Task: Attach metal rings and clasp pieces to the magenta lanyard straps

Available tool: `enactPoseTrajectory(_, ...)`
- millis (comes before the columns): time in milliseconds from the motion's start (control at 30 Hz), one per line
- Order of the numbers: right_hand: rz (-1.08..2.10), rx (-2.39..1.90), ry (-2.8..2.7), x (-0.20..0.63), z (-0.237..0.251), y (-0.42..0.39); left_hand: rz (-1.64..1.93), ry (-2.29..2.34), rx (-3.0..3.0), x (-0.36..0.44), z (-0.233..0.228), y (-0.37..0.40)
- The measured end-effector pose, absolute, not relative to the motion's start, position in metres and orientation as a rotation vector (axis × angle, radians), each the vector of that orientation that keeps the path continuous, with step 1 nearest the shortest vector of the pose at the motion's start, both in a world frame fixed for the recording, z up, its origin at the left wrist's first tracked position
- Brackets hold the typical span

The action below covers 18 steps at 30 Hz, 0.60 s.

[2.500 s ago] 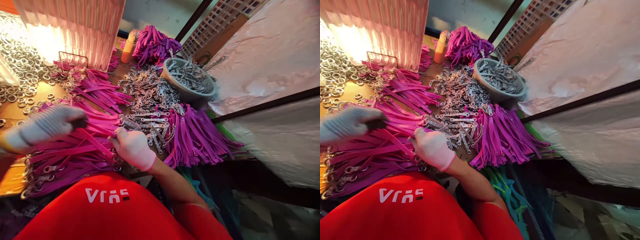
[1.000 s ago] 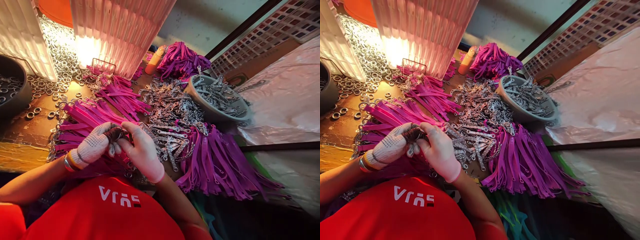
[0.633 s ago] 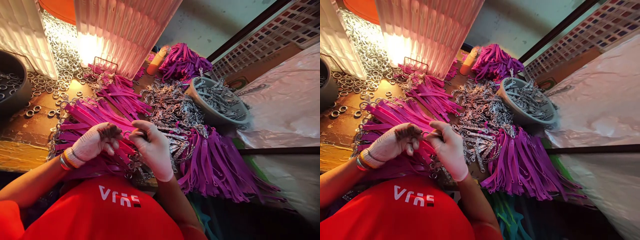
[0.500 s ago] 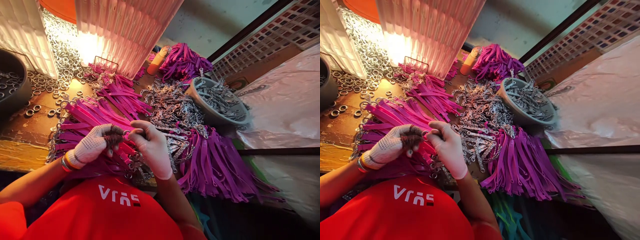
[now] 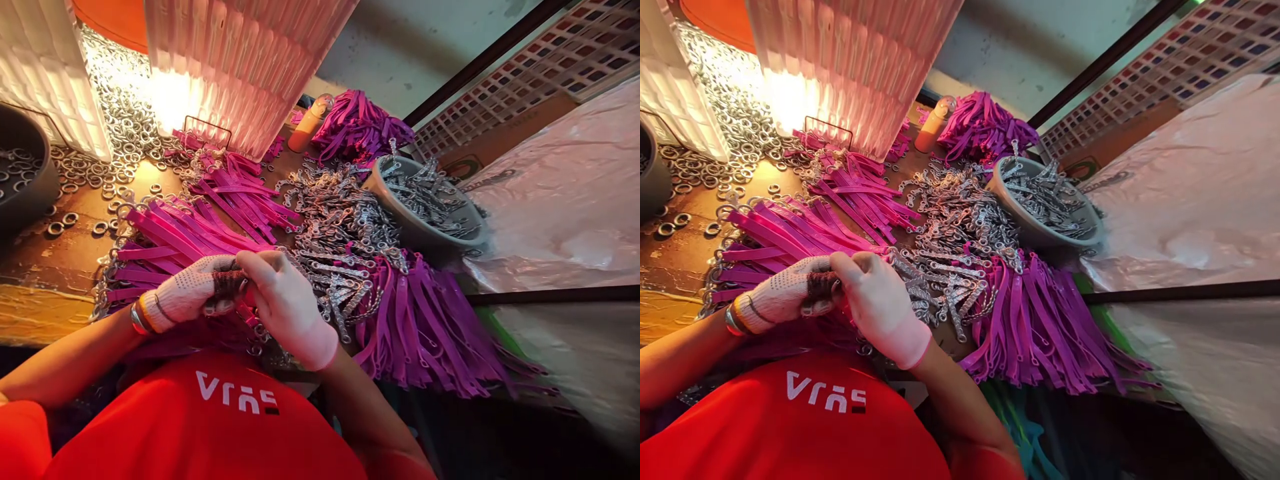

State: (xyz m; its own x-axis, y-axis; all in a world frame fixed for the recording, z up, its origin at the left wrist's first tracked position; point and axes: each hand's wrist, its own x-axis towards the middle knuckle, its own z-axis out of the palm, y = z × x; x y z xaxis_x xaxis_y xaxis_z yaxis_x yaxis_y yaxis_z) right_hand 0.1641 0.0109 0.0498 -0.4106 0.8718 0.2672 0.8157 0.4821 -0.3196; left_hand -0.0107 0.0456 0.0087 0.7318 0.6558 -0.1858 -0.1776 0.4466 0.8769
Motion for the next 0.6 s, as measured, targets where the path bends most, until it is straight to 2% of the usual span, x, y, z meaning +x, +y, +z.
enactPoseTrajectory(133,0.084,-1.292,-2.599,0.175,0.057,0.015,0.474,0.655,1.011,-0.013,0.012,0.041)
enactPoseTrajectory(300,0.005,-1.336,-2.532,0.182,0.05,0.011,0.645,0.809,1.273,-0.017,0.024,0.031)
enactPoseTrajectory(400,0.075,-1.344,-2.5,0.175,0.044,0.003,0.69,0.887,1.374,-0.015,0.024,0.025)
enactPoseTrajectory(500,0.143,-1.434,-2.291,0.163,0.038,-0.009,0.601,0.825,1.08,-0.012,0.024,0.022)
enactPoseTrajectory(600,0.441,-1.501,-1.969,0.159,0.033,-0.018,0.587,0.806,0.962,-0.009,0.032,0.036)
